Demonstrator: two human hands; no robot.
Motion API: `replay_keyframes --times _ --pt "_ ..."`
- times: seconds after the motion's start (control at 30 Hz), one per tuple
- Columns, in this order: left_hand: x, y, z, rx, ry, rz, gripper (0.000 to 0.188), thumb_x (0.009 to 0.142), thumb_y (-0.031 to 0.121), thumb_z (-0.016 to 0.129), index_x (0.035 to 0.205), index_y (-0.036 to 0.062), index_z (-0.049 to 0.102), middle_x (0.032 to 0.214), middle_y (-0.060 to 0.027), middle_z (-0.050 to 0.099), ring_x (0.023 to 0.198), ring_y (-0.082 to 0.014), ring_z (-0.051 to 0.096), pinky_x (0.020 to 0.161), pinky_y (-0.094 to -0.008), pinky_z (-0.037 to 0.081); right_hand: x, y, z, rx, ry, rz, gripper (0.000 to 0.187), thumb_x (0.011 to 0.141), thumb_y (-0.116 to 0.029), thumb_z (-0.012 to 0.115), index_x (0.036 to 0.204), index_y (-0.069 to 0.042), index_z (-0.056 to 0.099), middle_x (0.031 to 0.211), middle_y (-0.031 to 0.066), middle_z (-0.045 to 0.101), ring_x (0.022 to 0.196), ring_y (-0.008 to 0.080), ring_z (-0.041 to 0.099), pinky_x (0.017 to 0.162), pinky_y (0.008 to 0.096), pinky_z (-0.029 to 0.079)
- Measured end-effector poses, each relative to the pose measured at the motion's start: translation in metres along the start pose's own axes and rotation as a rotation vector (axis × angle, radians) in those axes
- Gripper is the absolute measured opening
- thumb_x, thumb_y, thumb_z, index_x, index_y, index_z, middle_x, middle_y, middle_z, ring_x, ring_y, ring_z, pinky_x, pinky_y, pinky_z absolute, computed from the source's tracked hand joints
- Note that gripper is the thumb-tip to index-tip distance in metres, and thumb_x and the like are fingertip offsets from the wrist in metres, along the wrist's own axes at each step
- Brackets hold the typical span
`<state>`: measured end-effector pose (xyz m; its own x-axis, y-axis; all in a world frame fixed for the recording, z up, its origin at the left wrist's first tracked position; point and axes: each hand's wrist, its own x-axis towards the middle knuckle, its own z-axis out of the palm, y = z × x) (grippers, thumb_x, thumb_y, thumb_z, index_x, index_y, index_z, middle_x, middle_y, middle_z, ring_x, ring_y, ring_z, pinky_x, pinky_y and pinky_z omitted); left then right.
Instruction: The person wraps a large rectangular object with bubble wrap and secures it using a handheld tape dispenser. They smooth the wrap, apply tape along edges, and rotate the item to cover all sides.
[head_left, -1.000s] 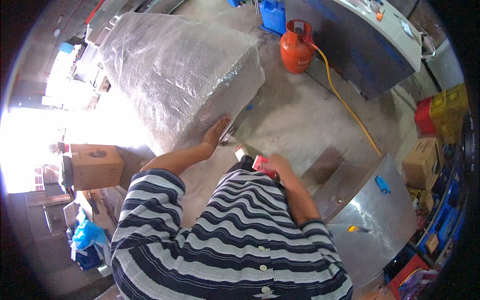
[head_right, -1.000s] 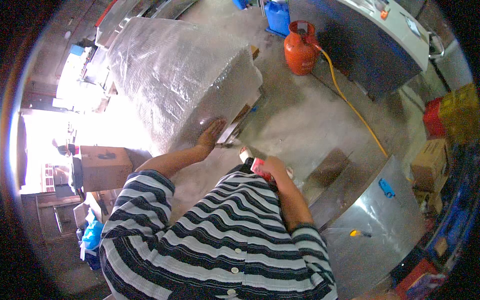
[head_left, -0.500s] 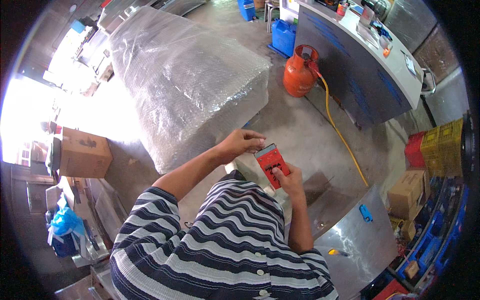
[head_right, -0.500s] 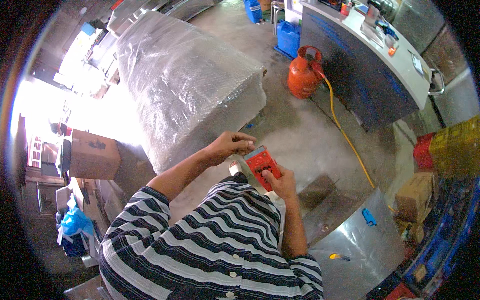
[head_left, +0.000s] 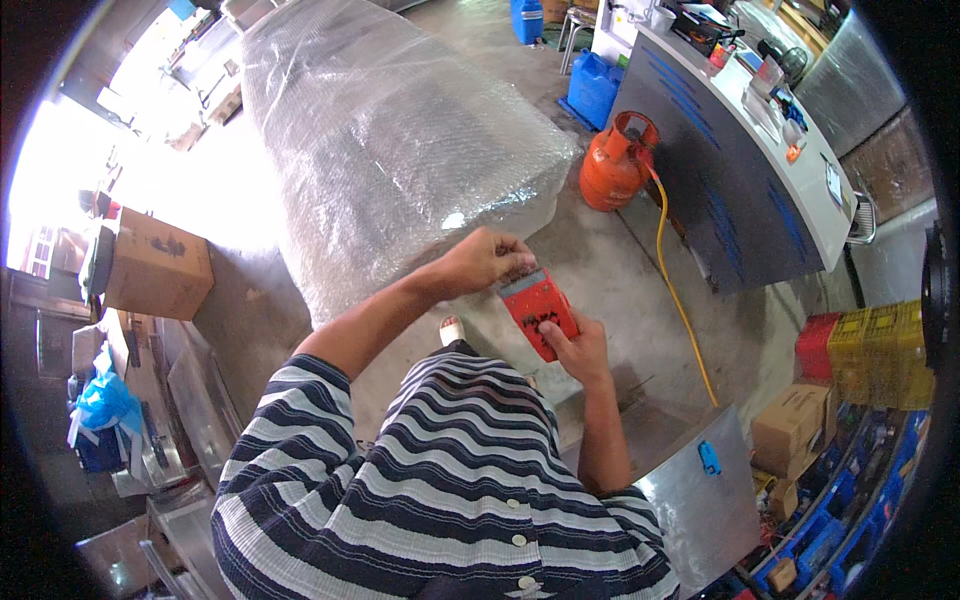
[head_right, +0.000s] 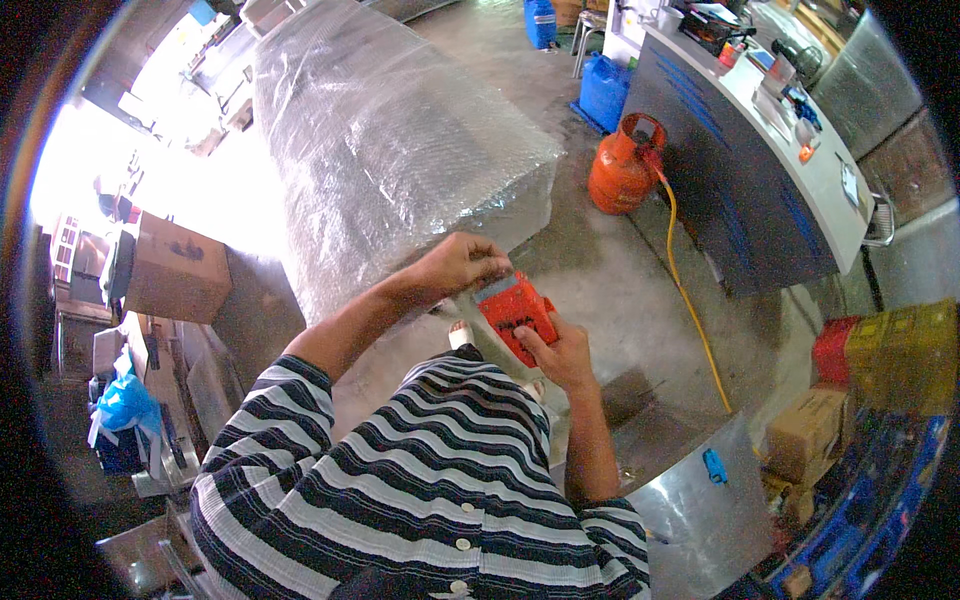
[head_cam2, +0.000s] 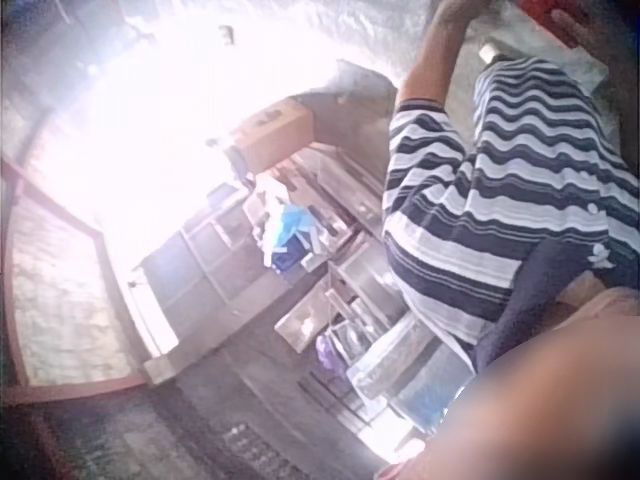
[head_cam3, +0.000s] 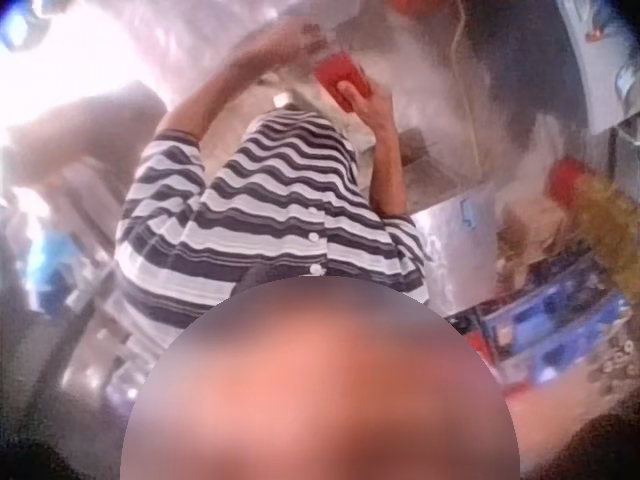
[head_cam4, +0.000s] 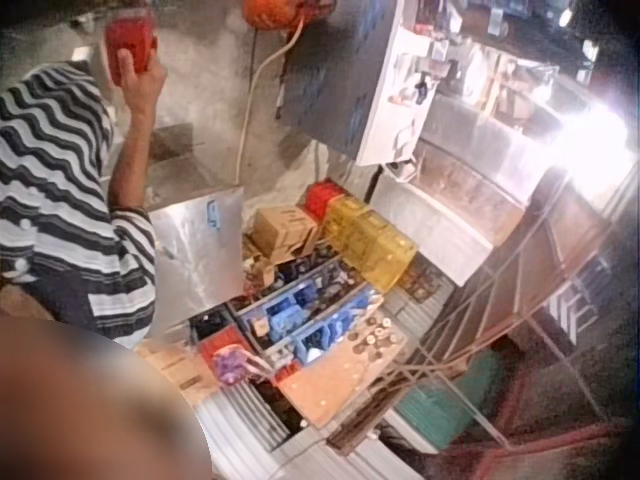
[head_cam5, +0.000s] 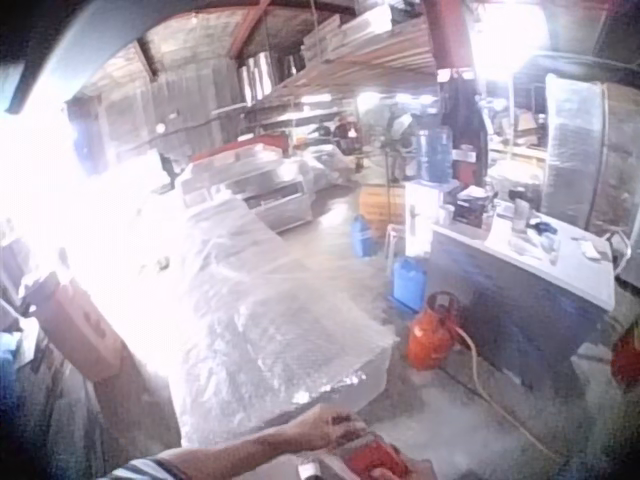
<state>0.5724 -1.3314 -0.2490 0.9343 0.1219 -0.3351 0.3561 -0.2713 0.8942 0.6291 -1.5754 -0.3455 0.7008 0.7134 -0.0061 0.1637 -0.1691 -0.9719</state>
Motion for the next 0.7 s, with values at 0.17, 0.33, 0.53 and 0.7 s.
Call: replay_keyframes --times 0.17,0.33,0.53,0.7 --pt "0.018 0.013 -0.052 0.307 0.386 0.099 0.026 0.098 0.027 0.067 0.102 0.0023 0.074 0.086 -0.0119 0.072 0.079 -0.0195 0.067 0.072 -0.0368 0.053 0.030 -0.059 0.010 0.091 0.004 0.064 0.032 0.098 -0.028 0.072 0.109 0.002 0.073 0.085 0.0030 0.073 0.077 0.0081 0.062 0.071 0.0286 0.052" --pt "0.043 0.021 -0.135 0.577 0.773 0.191 0.021 0.092 0.024 0.070 0.097 0.0047 0.076 0.092 -0.0189 0.072 0.090 -0.0355 0.070 0.084 -0.0450 0.053 0.086 -0.084 0.019 -0.061 -0.065 0.091 0.049 0.098 -0.046 0.068 0.099 0.002 0.074 0.074 0.0088 0.071 0.069 0.0135 0.063 0.066 0.0349 0.051" --pt "0.074 -0.048 -0.152 0.853 0.798 0.170 0.050 0.090 0.042 0.073 0.133 0.0173 0.063 0.137 -0.0211 0.057 0.139 -0.0411 0.042 0.115 -0.0527 0.032 0.116 -0.050 0.028 -0.027 -0.089 0.164 0.053 0.098 -0.048 0.067 0.094 0.004 0.074 0.070 0.0103 0.070 0.066 0.0147 0.063 0.065 0.0368 0.051" --pt "0.072 -0.054 -0.147 0.862 0.792 -0.074 0.101 0.088 0.056 0.073 0.166 0.0352 0.012 0.167 -0.0282 0.013 0.156 -0.0456 0.010 0.125 -0.0568 0.013 0.116 -0.011 0.029 0.025 -0.126 0.163 0.053 0.097 -0.049 0.068 0.091 0.004 0.074 0.070 0.0073 0.069 0.067 0.0133 0.063 0.064 0.0357 0.050"
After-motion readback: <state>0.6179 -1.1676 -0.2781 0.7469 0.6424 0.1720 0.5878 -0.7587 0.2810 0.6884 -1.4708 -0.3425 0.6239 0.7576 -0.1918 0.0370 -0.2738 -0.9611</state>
